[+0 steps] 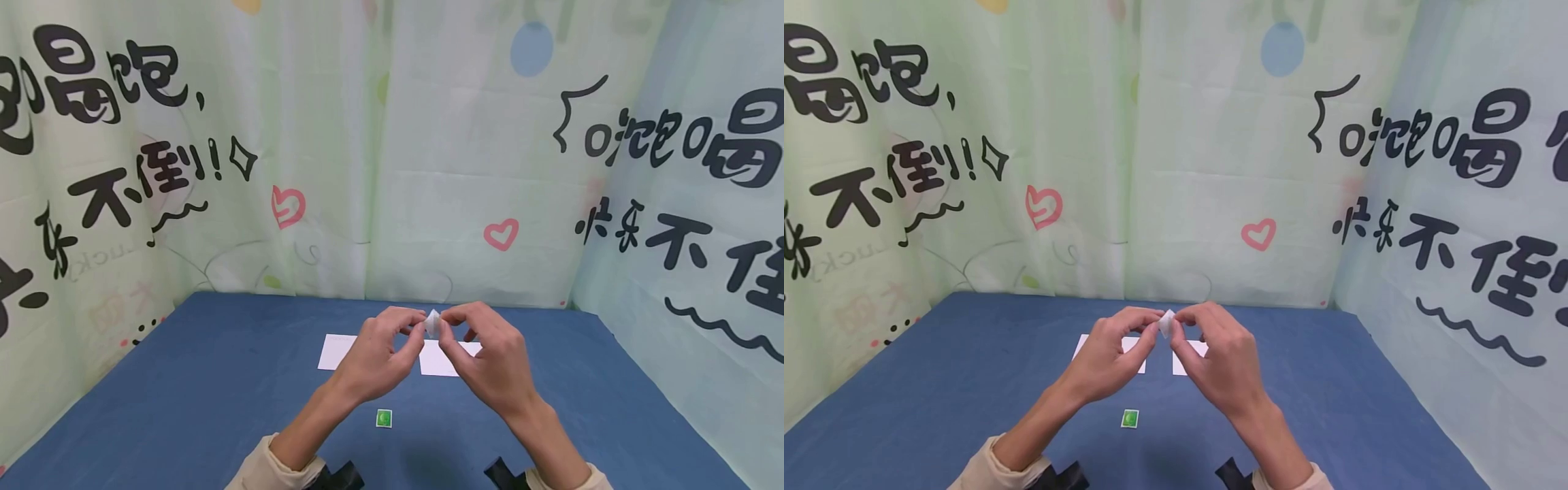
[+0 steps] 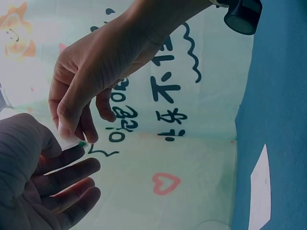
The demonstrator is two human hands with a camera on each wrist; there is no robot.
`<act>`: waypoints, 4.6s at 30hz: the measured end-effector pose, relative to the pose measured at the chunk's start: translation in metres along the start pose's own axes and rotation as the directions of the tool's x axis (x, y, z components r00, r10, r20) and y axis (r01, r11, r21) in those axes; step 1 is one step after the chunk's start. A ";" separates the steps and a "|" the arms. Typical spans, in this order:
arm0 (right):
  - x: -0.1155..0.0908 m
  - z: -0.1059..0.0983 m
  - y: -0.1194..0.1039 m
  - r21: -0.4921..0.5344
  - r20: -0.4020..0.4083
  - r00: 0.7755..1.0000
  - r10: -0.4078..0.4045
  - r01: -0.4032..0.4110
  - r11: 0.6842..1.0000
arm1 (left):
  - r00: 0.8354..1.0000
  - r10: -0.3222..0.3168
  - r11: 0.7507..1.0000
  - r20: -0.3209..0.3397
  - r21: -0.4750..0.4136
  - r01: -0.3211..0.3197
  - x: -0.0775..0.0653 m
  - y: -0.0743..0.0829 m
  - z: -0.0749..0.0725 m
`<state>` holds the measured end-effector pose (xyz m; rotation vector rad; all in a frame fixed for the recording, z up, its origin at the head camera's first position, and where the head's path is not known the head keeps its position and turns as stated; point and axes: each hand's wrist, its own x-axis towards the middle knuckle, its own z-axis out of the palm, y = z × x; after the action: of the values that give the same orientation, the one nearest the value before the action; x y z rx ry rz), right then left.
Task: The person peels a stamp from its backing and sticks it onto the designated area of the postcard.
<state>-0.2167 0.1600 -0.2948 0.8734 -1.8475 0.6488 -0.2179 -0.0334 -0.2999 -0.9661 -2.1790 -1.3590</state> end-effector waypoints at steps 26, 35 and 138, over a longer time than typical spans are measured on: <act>0.000 -0.003 0.009 -0.064 0.018 0.999 0.027 -0.026 0.998 | 0.998 0.002 1.000 -0.066 0.026 -0.001 0.004 -0.006 -0.012; 0.000 -0.002 0.010 -0.065 0.014 1.000 0.016 -0.015 0.998 | 0.996 0.012 0.999 -0.088 0.044 -0.008 0.004 -0.006 -0.016; -0.003 0.002 -0.001 -0.057 0.150 0.985 -0.083 0.093 0.994 | 1.000 -0.026 1.000 -0.001 0.010 0.026 0.001 -0.003 -0.008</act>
<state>-0.2162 0.1588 -0.2986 0.9770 -1.9379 0.4785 -0.2213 -0.0412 -0.2972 -0.9360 -2.2029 -1.3589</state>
